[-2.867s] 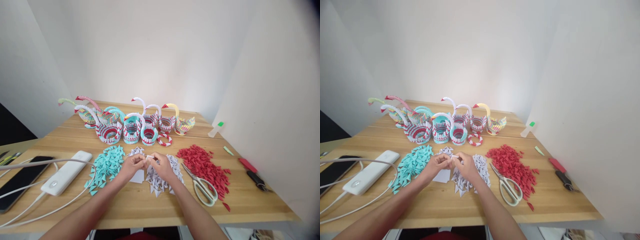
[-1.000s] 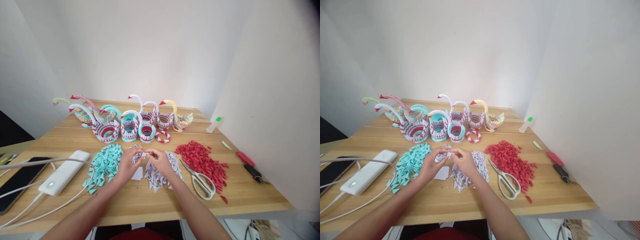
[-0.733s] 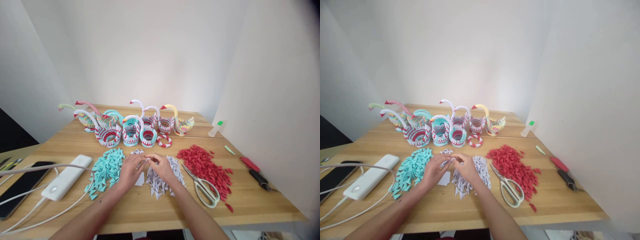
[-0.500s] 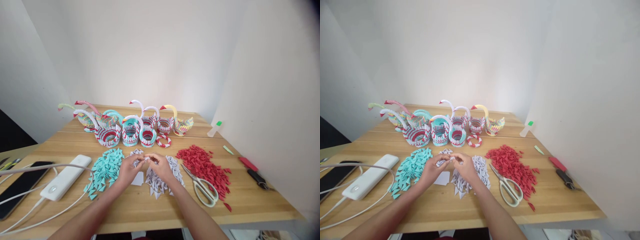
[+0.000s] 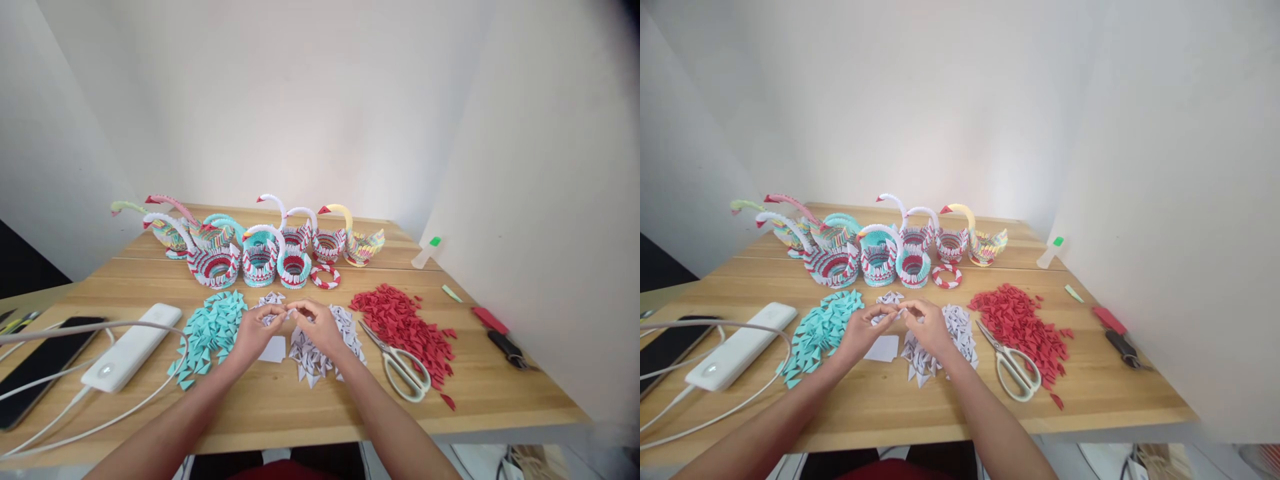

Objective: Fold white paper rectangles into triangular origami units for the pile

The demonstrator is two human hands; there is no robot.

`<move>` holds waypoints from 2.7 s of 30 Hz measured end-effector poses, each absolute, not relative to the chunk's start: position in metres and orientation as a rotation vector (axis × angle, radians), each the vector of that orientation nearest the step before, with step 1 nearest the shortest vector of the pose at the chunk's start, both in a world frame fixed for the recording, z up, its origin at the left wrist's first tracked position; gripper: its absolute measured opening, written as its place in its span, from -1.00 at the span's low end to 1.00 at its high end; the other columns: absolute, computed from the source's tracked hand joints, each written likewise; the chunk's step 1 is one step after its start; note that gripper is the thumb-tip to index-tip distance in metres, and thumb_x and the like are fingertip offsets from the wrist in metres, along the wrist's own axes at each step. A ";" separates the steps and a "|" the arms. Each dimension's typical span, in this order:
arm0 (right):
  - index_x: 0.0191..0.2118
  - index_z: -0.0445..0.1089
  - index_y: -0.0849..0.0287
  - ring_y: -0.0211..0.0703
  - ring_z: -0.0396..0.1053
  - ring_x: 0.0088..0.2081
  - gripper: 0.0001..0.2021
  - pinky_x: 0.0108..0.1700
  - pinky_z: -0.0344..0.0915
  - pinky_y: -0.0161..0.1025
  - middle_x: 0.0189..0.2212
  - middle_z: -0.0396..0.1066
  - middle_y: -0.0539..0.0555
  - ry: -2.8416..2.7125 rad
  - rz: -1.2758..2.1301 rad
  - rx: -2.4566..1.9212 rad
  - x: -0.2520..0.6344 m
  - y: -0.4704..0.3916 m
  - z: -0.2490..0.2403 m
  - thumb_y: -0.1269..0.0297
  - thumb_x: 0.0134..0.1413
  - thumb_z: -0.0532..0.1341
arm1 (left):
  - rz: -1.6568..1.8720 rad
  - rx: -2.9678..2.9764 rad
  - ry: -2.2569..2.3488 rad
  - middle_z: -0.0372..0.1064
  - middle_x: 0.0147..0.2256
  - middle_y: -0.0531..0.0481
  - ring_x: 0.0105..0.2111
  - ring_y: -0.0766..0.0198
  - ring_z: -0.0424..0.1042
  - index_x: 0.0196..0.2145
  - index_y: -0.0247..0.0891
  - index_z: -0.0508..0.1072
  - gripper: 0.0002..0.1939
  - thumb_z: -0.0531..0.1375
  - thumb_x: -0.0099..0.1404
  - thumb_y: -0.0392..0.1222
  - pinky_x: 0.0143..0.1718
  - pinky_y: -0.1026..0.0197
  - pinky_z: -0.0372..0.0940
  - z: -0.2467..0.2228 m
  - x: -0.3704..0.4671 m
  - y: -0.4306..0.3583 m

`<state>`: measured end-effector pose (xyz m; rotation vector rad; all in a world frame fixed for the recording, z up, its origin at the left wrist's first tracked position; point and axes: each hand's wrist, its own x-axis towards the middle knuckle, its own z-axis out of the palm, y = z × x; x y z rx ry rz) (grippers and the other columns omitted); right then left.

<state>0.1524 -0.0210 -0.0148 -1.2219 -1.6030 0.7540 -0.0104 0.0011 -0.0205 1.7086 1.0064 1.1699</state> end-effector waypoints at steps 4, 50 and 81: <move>-0.24 0.47 0.16 -0.22 0.34 -0.36 -0.81 -0.27 0.26 -0.30 -0.34 0.46 0.03 -1.622 0.756 -1.236 0.152 -0.021 -0.016 0.36 0.02 0.16 | 1.192 1.798 1.014 0.53 -0.33 -0.03 -0.25 0.12 0.50 -0.47 -0.23 0.50 -0.86 0.17 0.20 -0.19 -0.16 0.14 0.33 -0.020 -0.010 -0.001; -0.15 0.45 0.14 -0.18 0.40 -0.27 -0.79 -0.20 0.29 -0.29 -0.28 0.47 0.03 -1.545 0.967 -1.151 0.153 -0.020 -0.019 0.29 0.09 0.18 | 1.256 1.821 0.985 0.49 -0.27 -0.06 -0.30 0.22 0.47 -0.11 -0.25 0.41 -0.73 0.16 0.20 -0.27 -0.22 0.16 0.37 -0.025 -0.008 0.002; -0.27 0.48 0.19 -0.19 0.38 -0.36 -0.83 -0.29 0.26 -0.33 -0.40 0.47 0.02 -1.474 0.948 -1.187 0.153 -0.020 -0.016 0.25 0.06 0.20 | 1.304 2.157 1.061 0.43 -0.19 -0.07 -0.22 0.18 0.41 0.00 -0.20 0.33 -0.64 0.07 0.25 -0.36 -0.12 0.12 0.29 -0.035 -0.008 -0.002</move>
